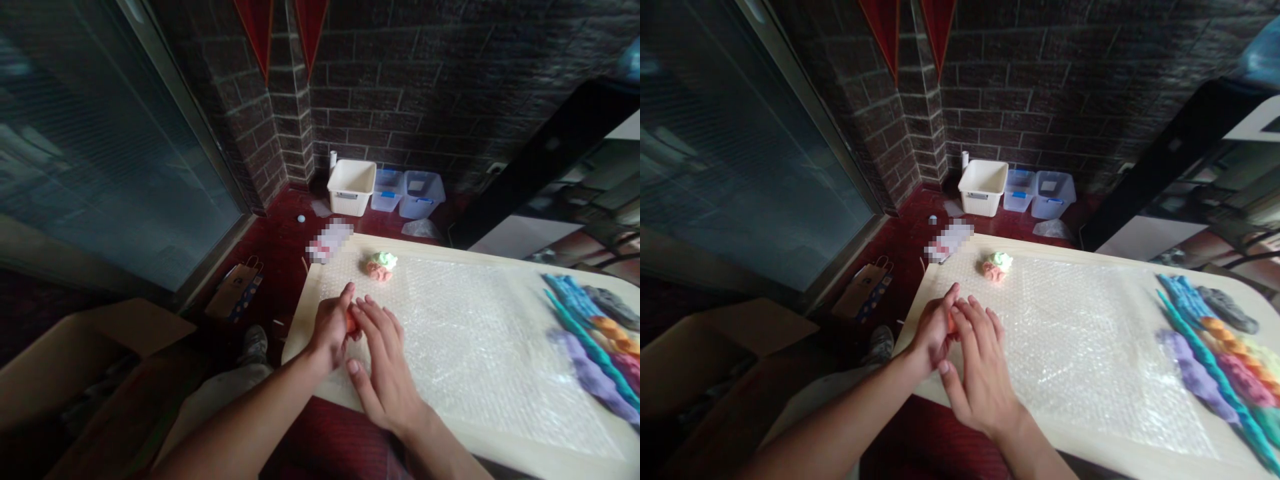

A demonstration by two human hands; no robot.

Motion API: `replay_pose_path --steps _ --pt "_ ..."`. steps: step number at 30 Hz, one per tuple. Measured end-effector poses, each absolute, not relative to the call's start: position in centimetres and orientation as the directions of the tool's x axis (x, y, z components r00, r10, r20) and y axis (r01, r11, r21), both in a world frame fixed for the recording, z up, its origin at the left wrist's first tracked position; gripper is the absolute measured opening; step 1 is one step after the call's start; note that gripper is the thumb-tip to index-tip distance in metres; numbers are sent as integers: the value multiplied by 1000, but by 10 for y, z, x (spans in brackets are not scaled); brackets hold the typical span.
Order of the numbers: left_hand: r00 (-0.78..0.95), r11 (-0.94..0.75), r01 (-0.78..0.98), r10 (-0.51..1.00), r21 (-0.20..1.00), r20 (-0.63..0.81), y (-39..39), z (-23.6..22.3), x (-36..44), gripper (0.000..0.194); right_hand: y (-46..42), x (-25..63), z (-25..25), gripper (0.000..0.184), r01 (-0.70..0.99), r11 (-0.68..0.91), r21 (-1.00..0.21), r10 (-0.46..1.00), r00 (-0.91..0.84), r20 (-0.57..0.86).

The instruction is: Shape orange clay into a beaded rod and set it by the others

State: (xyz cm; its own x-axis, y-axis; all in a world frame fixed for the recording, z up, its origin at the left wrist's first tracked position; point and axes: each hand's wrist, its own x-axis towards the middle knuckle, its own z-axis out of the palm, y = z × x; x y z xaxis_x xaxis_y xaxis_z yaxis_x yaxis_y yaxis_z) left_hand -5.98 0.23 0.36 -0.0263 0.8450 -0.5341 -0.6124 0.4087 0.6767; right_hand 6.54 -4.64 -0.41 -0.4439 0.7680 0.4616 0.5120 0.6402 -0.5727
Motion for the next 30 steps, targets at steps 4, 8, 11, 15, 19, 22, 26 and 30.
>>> replay_pose_path --steps 4,8,11,15,19,22,26,30 --pt "-4 419 -498 874 759 -486 -2 10 -58 69 -41 81 -8 49 455 490 -743 871 -239 428" --pt "36 396 -487 900 779 -435 -1 14 -56 75 -34 83 -16 38 381 385 -841 923 -157 351" --pt "63 384 -491 911 782 -408 1 16 -54 77 -33 78 -20 36 267 293 -918 955 -122 269" --pt "50 383 -465 912 798 -408 2 15 -54 77 -29 70 -23 38 -138 23 -990 998 -48 30" --pt "-18 244 -277 966 929 -259 -3 6 -57 74 -24 65 -19 45 -539 -341 -770 938 -140 -317" --pt "71 90 -2 993 996 -89 -12 3 -57 60 -23 63 -12 47 -653 -469 -595 867 -213 -450" --pt "434 -284 346 893 894 115 -29 6 -52 69 -21 62 -6 44 -734 -466 -495 833 -174 -525" --pt "629 -451 418 770 788 108 -41 7 -48 89 -18 68 -5 33 -729 -376 -572 839 -6 -544"
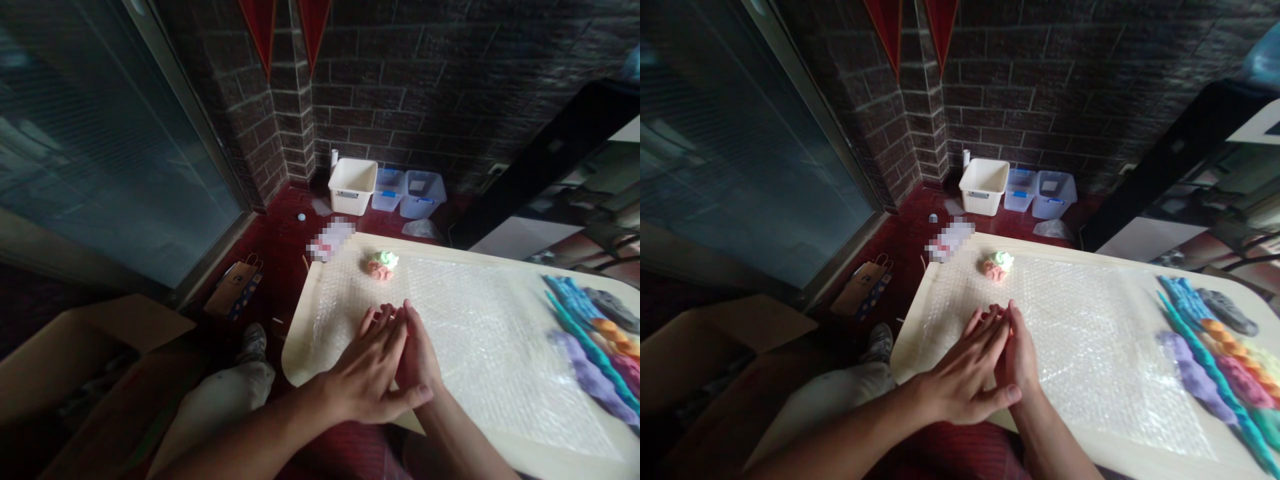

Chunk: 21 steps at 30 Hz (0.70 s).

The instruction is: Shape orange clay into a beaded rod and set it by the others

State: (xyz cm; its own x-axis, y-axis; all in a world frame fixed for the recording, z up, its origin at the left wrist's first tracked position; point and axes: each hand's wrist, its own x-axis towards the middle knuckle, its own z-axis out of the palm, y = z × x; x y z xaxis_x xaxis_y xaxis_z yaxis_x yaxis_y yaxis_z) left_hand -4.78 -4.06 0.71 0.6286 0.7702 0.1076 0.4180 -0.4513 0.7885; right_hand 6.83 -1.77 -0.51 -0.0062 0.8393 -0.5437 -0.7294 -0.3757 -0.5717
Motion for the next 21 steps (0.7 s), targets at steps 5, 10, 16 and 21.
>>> replay_pose_path --steps 5,10,16,21 --pt "331 -429 290 884 856 331 -39 6 -55 64 -10 79 -2 44 -505 -326 -799 878 152 -454" --pt "50 -44 33 998 998 43 -28 -4 -52 37 0 78 -5 67 -390 -263 -883 913 197 -358" --pt "143 407 -671 892 620 -430 -25 -16 -32 32 -8 73 -7 60 153 -16 -988 996 94 -2" --pt "331 512 -830 772 223 -542 -22 -5 -35 43 -25 60 -6 42 554 415 -722 910 -270 316"
